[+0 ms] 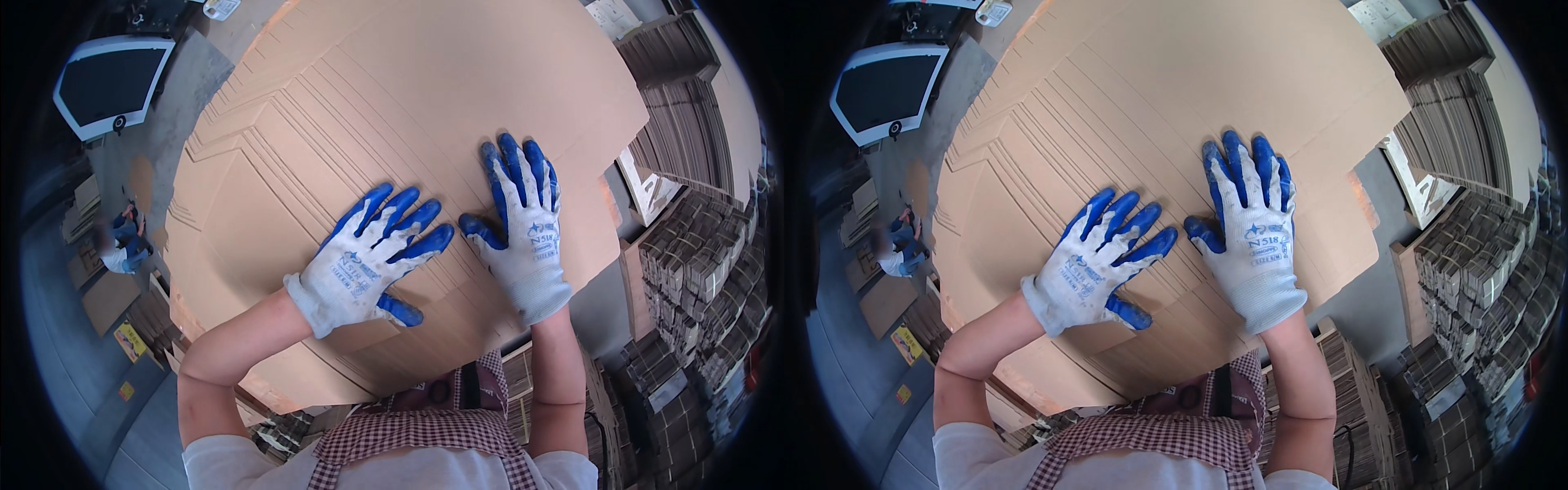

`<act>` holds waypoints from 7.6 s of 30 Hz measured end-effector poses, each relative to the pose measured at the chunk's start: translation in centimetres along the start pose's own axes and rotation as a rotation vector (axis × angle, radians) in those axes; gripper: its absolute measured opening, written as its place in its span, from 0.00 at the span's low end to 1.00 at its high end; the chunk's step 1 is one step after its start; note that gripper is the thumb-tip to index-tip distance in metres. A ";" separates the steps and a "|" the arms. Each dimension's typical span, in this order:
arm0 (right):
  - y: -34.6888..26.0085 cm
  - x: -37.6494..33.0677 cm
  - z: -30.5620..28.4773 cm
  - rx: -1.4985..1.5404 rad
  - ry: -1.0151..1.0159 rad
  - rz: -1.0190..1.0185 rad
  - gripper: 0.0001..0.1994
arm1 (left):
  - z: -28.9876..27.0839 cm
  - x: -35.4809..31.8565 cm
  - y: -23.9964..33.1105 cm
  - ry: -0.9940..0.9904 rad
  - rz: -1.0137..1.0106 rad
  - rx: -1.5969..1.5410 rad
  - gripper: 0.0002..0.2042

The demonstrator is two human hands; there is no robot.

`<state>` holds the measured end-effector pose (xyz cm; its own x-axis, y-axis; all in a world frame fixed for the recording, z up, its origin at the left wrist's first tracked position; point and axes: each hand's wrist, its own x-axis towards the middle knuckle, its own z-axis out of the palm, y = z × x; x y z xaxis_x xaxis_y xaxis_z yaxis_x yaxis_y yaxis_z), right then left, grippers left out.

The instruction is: The person aligns a large cardboard sheet on a work surface, then uses a brush to apply white glue in strips across the surface. The person repeatedly dips the brush into a container of glue and spreads it evenly over the cardboard.

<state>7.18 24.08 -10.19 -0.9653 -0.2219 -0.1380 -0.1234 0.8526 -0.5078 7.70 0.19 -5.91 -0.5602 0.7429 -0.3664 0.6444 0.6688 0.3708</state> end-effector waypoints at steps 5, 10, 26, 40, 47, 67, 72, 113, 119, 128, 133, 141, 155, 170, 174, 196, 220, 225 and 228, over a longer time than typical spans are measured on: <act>-0.2 0.0 -0.3 0.028 -0.009 -0.007 0.44 | 0.0 -0.5 0.1 -0.028 -0.004 0.039 0.55; -0.1 0.1 -0.1 0.034 -0.001 -0.010 0.43 | -1.5 0.1 0.8 -0.013 -0.027 -0.024 0.55; -0.6 0.1 -0.6 -0.008 -0.053 0.007 0.51 | -0.4 0.5 0.2 -0.005 -0.009 0.030 0.56; -0.3 0.1 -0.4 0.003 -0.064 0.009 0.50 | 1.3 -1.2 -0.3 0.008 0.034 0.092 0.54; -0.1 0.1 -0.1 -0.019 -0.064 0.008 0.52 | -0.1 -1.1 0.1 -0.079 -0.006 0.034 0.55; 0.6 -0.1 -0.6 0.051 -0.056 -0.046 0.46 | 0.1 1.1 0.0 0.000 0.002 0.070 0.55; 0.6 -0.1 -0.5 -0.004 -0.079 -0.015 0.46 | 0.3 1.1 -0.2 0.000 0.015 0.044 0.54; 0.8 0.2 -0.8 -0.004 -0.066 -0.030 0.42 | 0.5 1.8 -0.8 0.021 0.050 0.017 0.53; 1.0 0.1 -0.5 0.001 -0.060 -0.027 0.42 | 1.2 1.7 -0.9 0.036 0.051 0.021 0.52; 0.8 0.1 -0.8 0.004 -0.055 -0.042 0.42 | 2.2 0.9 -1.6 0.211 0.123 -0.048 0.48; 1.2 0.5 -0.9 -0.028 -0.068 -0.016 0.42 | 3.2 0.5 -1.7 0.319 0.156 -0.048 0.44; -0.2 -1.9 -0.6 0.077 -0.040 -0.004 0.43 | 3.4 -0.1 -2.2 0.422 0.271 -0.026 0.39; -1.6 -2.8 0.8 0.037 -0.047 0.035 0.46 | 1.6 0.1 -0.6 0.058 0.055 0.006 0.54; -1.5 -2.7 0.9 0.035 -0.056 0.052 0.47 | 2.1 -0.6 -1.0 0.071 0.070 -0.049 0.53; -2.0 -3.0 0.8 0.019 -0.021 0.025 0.47 | 2.6 -1.1 -1.5 0.139 0.110 -0.036 0.52; -2.3 -3.0 1.6 0.002 -0.036 0.030 0.48 | 3.1 -2.5 -1.1 0.145 0.076 -0.058 0.50; -4.6 -3.8 2.8 0.075 -0.037 -0.036 0.45 | 4.0 -5.2 -3.8 0.451 0.232 -0.173 0.38; -4.8 -3.8 2.6 0.076 -0.040 -0.025 0.45 | 3.8 -5.1 -3.8 0.418 0.221 -0.183 0.40; -5.1 -3.7 2.5 0.073 -0.053 -0.007 0.45 | 2.7 -4.1 -2.7 0.360 0.201 -0.160 0.41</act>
<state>11.95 19.39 -9.22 -0.9506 -0.2539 -0.1785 -0.1106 0.8146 -0.5694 9.69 -4.72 -7.74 -0.5958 0.8023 0.0368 0.6865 0.4849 0.5419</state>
